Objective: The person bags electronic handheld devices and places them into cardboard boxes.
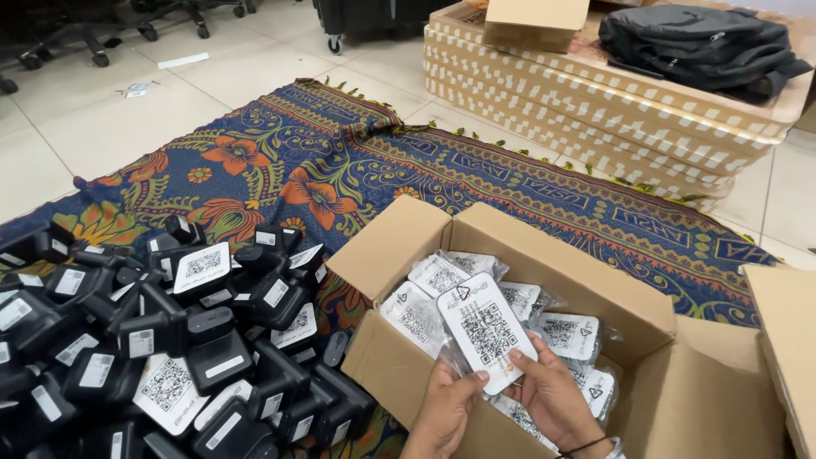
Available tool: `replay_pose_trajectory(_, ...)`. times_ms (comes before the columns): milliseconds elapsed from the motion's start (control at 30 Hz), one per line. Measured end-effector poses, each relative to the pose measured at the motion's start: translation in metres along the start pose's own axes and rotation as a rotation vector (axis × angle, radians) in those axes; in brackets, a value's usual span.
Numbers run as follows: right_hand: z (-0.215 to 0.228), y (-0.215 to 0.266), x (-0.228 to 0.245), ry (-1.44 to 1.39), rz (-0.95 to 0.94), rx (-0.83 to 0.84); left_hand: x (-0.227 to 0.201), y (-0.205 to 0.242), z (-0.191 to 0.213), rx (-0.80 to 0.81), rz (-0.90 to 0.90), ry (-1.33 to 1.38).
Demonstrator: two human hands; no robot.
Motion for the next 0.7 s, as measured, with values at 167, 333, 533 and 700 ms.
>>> replay_pose_trajectory(167,0.017,-0.052,0.019,0.008,0.155,-0.053,-0.007,-0.050,0.012,0.075,0.049,-0.067)
replay_pose_trajectory(333,0.046,-0.134,0.034,0.166,0.197,-0.131,-0.011,-0.089,0.049,-0.060,0.207,-0.364)
replay_pose_trajectory(533,0.080,-0.204,0.021,0.520,0.328,-0.195,-0.031,-0.084,0.040,-0.059,0.169,-1.732)
replay_pose_trajectory(700,0.078,-0.226,0.036,0.662,0.032,-0.185,-0.038,-0.075,0.009,0.011,0.428,-2.080)
Point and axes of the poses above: each hand's wrist, its own y-axis away from the middle knuckle, its own z-axis out of the back of the hand, x = y × z, the point moved 1 cm from there along -y, towards the middle knuckle, and after that the axes turned 10 degrees about x, right-handed, at the moved point
